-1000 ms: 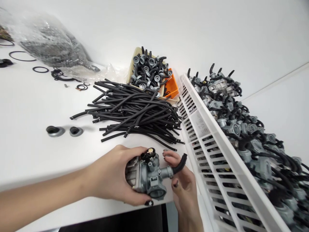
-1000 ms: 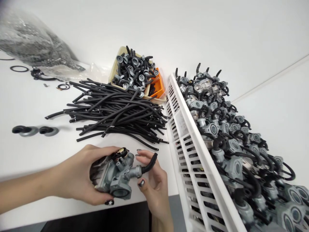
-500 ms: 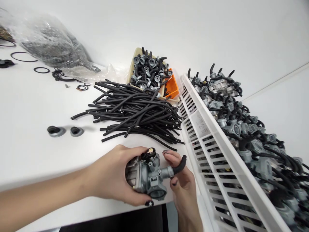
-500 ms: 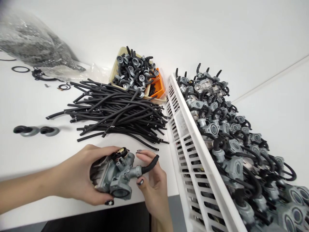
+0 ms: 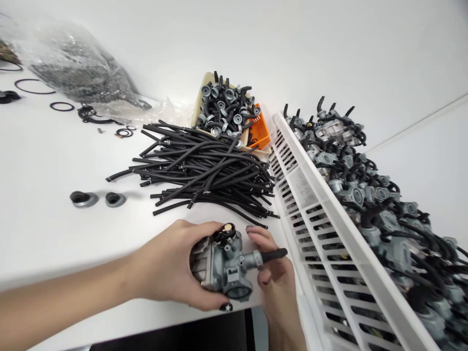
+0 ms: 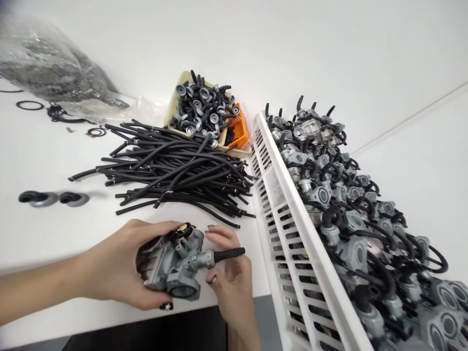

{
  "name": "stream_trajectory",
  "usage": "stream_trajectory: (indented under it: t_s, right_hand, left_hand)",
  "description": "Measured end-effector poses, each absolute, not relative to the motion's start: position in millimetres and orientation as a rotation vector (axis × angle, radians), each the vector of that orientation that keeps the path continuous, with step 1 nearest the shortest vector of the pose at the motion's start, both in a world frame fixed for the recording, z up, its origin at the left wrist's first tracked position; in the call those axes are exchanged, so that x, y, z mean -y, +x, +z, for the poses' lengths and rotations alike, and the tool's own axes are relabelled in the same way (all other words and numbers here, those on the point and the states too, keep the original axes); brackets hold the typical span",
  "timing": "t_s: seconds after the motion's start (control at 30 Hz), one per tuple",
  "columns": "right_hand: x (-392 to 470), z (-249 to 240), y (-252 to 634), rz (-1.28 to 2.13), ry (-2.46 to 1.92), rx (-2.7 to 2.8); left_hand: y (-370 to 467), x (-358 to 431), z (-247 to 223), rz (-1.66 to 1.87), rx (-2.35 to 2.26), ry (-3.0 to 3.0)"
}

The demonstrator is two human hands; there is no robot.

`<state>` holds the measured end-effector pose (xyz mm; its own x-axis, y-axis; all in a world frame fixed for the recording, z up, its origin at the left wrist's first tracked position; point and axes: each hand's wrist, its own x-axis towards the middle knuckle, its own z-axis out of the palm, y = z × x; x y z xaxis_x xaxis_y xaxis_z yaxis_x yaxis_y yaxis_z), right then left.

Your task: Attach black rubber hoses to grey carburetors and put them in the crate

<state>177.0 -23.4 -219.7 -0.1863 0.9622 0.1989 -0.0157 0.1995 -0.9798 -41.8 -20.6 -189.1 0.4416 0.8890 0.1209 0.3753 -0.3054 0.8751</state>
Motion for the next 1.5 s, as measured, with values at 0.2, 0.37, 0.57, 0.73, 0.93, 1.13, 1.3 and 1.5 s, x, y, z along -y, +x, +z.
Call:
stream_trajectory:
  t_s: [0.2,0.37,0.57,0.73,0.93,1.13,1.3,1.5]
  right_hand:
    - [26.4,-221.2,180.2,1.146,-0.958,1.424]
    - [27.5,-214.4,169.6,1.02,-1.074,1.432]
    - [24.0,-225.9,178.7,1.074,-0.99,1.43]
    - [21.0,-238.2,186.1,1.068,-0.926,1.271]
    - [27.4,-233.6,176.7,0.862,-0.976,1.243]
    - [29.2,-235.2,174.8,0.793,-0.984,1.251]
    - [23.7,-240.4,178.4,0.861,-0.981,1.19]
    - [26.9,-229.6,170.4,0.951,-1.019,1.13]
  left_hand:
    - [-41.8,20.3,-188.7,0.754,-1.039,1.869]
    - [-41.9,19.2,-189.7,0.758,-1.075,1.897]
    - [-41.0,20.1,-185.5,0.772,-1.106,1.849]
    - [-40.2,20.7,-178.9,0.757,-1.106,1.634]
    - [-39.2,20.8,-181.7,0.707,-1.101,1.661]
    - [-38.9,19.9,-180.2,0.788,-1.116,1.602]
    - [-39.3,20.1,-182.3,0.973,-1.089,1.3]
    - [-46.0,16.8,-201.1,1.144,-0.933,0.863]
